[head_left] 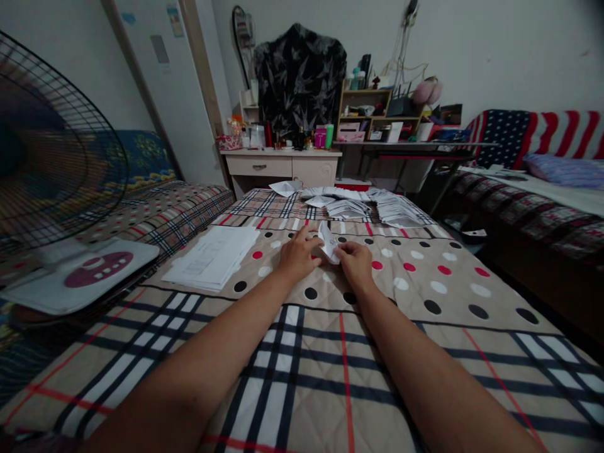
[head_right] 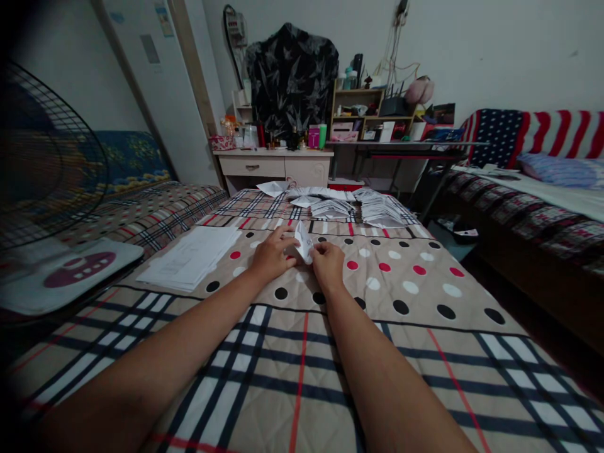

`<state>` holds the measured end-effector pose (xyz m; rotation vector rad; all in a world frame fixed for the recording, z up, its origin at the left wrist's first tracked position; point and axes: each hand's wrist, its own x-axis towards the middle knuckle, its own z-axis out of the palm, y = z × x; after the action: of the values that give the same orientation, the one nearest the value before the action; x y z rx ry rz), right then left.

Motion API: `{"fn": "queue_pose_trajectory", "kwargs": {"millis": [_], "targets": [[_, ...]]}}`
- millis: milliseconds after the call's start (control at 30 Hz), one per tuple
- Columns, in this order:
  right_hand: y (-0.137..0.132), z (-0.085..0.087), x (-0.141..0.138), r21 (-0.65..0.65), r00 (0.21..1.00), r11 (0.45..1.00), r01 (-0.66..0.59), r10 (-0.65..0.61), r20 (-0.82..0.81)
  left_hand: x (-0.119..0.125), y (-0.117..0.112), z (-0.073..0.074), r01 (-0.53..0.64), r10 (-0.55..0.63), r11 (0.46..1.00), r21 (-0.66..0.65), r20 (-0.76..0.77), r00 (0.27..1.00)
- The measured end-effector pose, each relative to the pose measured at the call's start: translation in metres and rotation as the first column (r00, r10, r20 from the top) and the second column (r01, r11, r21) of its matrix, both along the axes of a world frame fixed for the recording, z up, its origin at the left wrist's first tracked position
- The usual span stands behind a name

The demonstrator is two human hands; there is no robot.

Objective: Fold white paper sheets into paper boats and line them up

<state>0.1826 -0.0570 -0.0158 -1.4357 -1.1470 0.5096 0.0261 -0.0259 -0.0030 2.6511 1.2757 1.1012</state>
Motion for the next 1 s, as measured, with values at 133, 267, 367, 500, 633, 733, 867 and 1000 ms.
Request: {"fn": "queue_pose_trajectory", "kwargs": {"millis": [133,267,367,500,633,733,867,1000], "targets": [[-0.001,0.001,-0.002,-0.019,0.997,0.999,-0.031,0.030,-0.071,0.001,0.001,-0.005,0.058,-0.060,0.997,-0.060,-0.022,0.998],[-0.002,0.004,-0.002,-0.054,0.979,0.994,-0.097,0.086,-0.183,0.002,0.006,-0.009,0.139,-0.121,0.982,-0.128,0.140,0.983],[-0.002,0.005,-0.003,-0.049,0.962,0.990,-0.131,0.115,-0.248,0.003,0.011,-0.010,0.204,-0.151,0.963,-0.174,0.274,0.950],[-0.002,0.004,-0.003,-0.020,0.948,0.989,-0.145,0.133,-0.289,0.003,0.015,-0.010,0.227,-0.138,0.944,-0.239,0.339,0.931],[0.000,0.003,-0.003,-0.010,0.948,0.988,-0.155,0.146,-0.281,0.002,0.015,-0.012,0.191,-0.101,0.948,-0.254,0.332,0.938],[0.001,0.001,-0.003,0.002,0.955,0.985,-0.170,0.166,-0.245,0.002,0.013,-0.012,0.166,-0.093,0.959,-0.228,0.302,0.949],[0.002,-0.001,-0.001,0.018,0.969,0.981,-0.192,0.193,-0.156,0.002,0.013,-0.012,0.233,-0.187,0.960,-0.154,0.265,0.946],[0.002,-0.003,0.002,-0.001,0.986,0.988,-0.152,0.151,-0.070,0.002,0.016,-0.016,0.336,-0.292,0.931,-0.143,0.264,0.919]]}}
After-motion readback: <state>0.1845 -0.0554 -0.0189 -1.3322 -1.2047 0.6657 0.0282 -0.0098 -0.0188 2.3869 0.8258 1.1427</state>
